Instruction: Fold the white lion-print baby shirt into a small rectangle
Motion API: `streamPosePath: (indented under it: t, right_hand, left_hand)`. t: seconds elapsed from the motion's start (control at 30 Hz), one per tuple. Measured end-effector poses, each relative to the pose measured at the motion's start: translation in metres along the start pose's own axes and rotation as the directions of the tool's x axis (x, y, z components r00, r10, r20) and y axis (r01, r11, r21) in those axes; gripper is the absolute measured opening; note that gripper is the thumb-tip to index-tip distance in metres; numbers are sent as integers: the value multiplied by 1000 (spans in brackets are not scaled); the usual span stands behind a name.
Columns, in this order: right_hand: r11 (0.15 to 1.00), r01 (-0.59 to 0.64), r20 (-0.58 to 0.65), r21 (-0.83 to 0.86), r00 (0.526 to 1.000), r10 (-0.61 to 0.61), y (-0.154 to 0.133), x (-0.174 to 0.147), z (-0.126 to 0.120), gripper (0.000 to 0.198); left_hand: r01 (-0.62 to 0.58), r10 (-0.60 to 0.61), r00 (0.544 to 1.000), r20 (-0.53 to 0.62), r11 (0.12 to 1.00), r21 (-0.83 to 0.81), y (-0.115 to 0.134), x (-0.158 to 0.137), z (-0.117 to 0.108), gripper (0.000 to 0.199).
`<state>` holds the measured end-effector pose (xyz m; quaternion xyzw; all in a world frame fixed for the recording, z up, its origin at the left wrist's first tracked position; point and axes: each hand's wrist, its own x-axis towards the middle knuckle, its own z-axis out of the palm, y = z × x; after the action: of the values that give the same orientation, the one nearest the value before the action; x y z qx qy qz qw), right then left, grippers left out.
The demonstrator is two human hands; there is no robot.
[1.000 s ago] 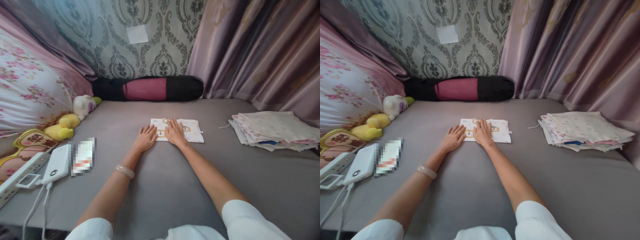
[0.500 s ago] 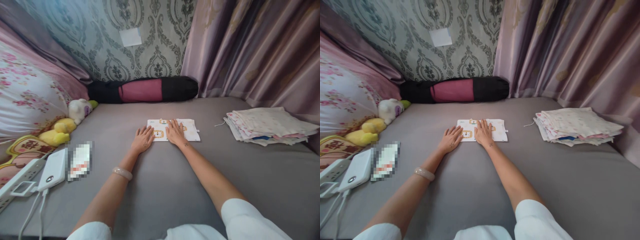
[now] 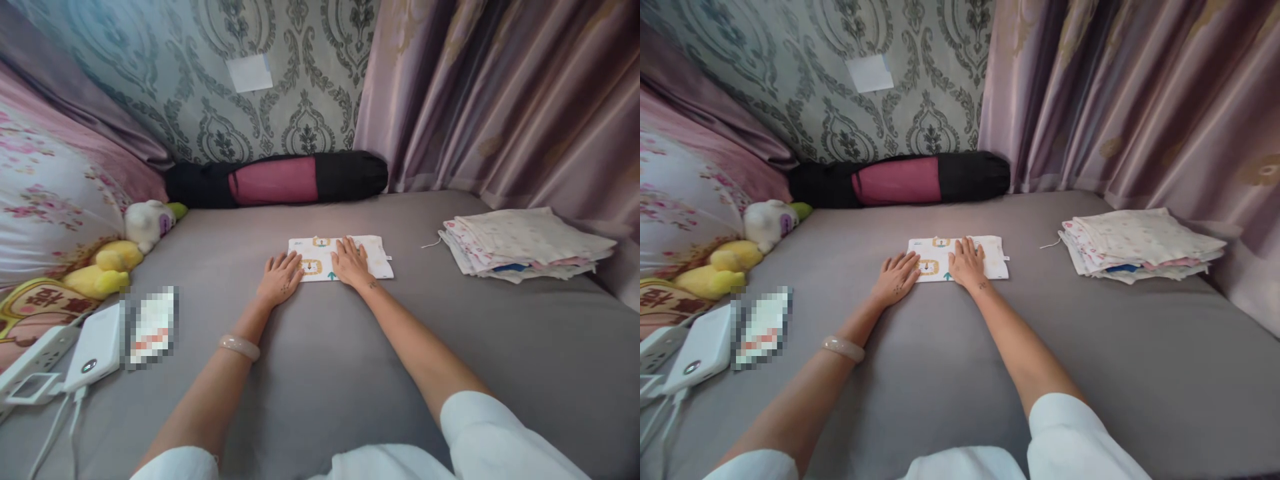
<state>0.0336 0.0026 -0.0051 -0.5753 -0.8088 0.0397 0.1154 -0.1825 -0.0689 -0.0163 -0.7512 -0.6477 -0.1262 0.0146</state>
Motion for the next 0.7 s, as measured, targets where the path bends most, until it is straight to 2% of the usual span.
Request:
streamPosePath:
  t: [0.17,0.37,0.57,0.7]
  right_hand:
    - [996,-91,-57,-23,994,89,10,-4,-4,57]
    - [996,-85,-83,-29,993,83,9,-7,-4,57]
    - [997,-79,21,-18,997,79,17,-6,-9,57]
    - [993,-113,-5,-39,994,113,28,-9,-12,58]
  left_hand:
    - [-1,1,1000,11,1000,5,-1,0,0,54]
    - [-5,4,1000,18,1000,16,-1,0,1,55]
    - [-3,2,1000,31,999,39,0,-1,-2,56]
    - [1,-5,999,51,998,67,2,0,-5,57]
